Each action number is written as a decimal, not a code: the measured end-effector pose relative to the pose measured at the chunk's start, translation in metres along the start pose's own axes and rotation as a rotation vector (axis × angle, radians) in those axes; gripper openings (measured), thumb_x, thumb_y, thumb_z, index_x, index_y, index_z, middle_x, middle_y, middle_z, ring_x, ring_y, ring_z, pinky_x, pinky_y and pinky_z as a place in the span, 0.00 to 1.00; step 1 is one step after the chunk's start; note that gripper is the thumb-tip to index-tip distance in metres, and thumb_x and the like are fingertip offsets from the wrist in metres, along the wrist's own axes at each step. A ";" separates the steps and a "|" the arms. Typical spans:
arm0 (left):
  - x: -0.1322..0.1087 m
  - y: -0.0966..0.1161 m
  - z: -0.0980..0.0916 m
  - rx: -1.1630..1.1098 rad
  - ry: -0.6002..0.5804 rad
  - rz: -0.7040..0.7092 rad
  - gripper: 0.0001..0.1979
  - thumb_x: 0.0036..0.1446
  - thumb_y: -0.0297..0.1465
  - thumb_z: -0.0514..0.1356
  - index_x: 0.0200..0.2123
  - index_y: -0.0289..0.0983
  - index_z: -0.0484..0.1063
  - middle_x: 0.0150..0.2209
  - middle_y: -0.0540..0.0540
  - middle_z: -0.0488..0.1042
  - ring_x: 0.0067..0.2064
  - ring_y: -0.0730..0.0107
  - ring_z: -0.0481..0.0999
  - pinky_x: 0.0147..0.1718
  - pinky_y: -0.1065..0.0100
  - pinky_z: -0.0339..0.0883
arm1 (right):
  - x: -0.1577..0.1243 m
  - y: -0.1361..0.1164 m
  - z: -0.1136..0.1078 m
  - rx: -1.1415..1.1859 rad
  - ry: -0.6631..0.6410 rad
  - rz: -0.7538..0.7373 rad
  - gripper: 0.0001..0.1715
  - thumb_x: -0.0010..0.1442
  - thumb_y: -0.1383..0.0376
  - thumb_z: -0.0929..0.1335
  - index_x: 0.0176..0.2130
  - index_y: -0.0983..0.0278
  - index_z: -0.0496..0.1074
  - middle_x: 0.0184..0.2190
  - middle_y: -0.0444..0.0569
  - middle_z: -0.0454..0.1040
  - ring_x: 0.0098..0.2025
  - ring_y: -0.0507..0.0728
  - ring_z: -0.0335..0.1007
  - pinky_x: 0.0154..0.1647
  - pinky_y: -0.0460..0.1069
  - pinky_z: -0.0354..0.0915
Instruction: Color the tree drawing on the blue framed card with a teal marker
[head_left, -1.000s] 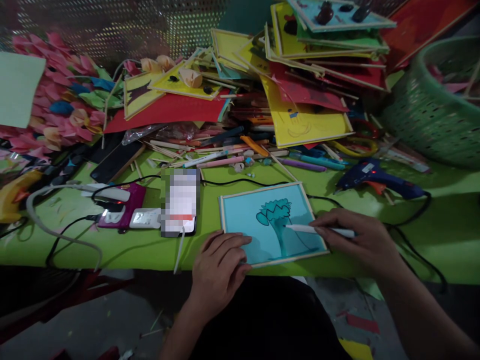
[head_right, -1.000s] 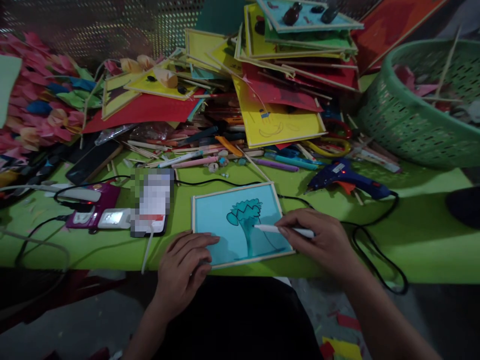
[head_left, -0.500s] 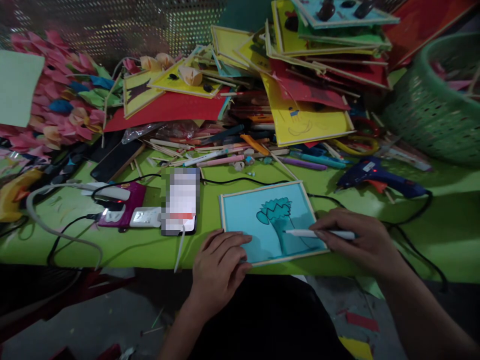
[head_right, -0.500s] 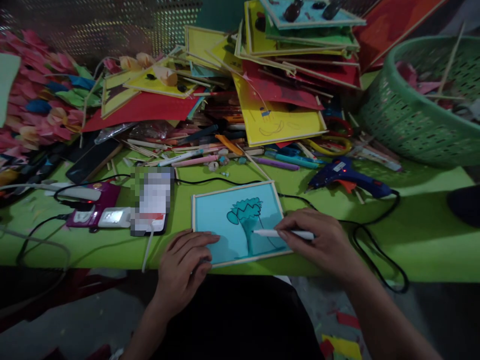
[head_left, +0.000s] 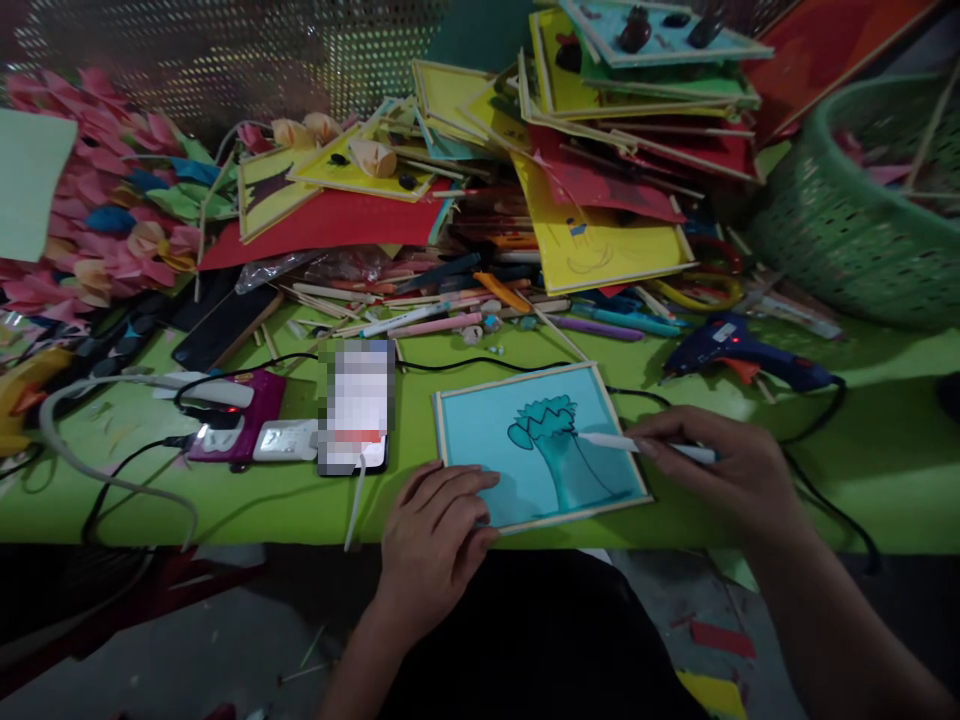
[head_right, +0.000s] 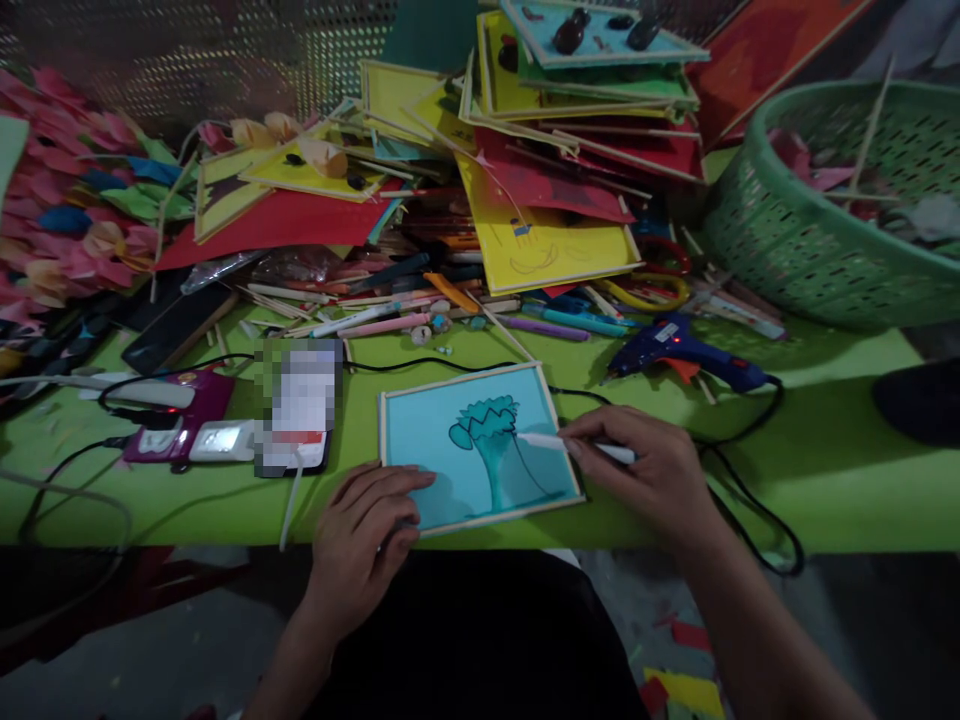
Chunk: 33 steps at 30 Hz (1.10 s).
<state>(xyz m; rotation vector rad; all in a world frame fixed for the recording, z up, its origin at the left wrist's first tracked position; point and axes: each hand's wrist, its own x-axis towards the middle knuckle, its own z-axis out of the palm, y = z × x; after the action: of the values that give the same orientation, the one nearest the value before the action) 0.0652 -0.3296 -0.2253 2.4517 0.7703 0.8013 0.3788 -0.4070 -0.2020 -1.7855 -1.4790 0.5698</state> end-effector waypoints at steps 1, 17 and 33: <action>0.000 0.000 0.000 0.000 -0.004 0.000 0.15 0.75 0.38 0.49 0.37 0.42 0.70 0.49 0.47 0.84 0.53 0.64 0.80 0.57 0.57 0.64 | 0.000 -0.001 0.000 0.008 -0.013 0.001 0.06 0.62 0.61 0.73 0.35 0.60 0.82 0.31 0.47 0.83 0.31 0.58 0.79 0.35 0.49 0.70; 0.001 0.000 0.000 0.000 0.003 0.013 0.15 0.75 0.38 0.49 0.37 0.42 0.69 0.49 0.47 0.84 0.52 0.65 0.80 0.57 0.58 0.64 | 0.001 -0.001 -0.001 0.017 -0.032 -0.087 0.05 0.62 0.63 0.74 0.34 0.60 0.81 0.30 0.44 0.82 0.30 0.54 0.78 0.32 0.46 0.69; 0.001 0.001 0.000 0.014 0.007 0.010 0.15 0.75 0.37 0.49 0.37 0.41 0.70 0.49 0.47 0.84 0.52 0.65 0.80 0.56 0.58 0.65 | -0.001 0.000 0.001 0.036 -0.143 -0.112 0.06 0.65 0.60 0.73 0.36 0.58 0.81 0.32 0.47 0.82 0.32 0.59 0.79 0.35 0.51 0.72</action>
<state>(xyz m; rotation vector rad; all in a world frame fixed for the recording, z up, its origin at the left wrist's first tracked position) 0.0665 -0.3295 -0.2243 2.4682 0.7694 0.8111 0.3776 -0.4079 -0.2027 -1.6512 -1.6441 0.6742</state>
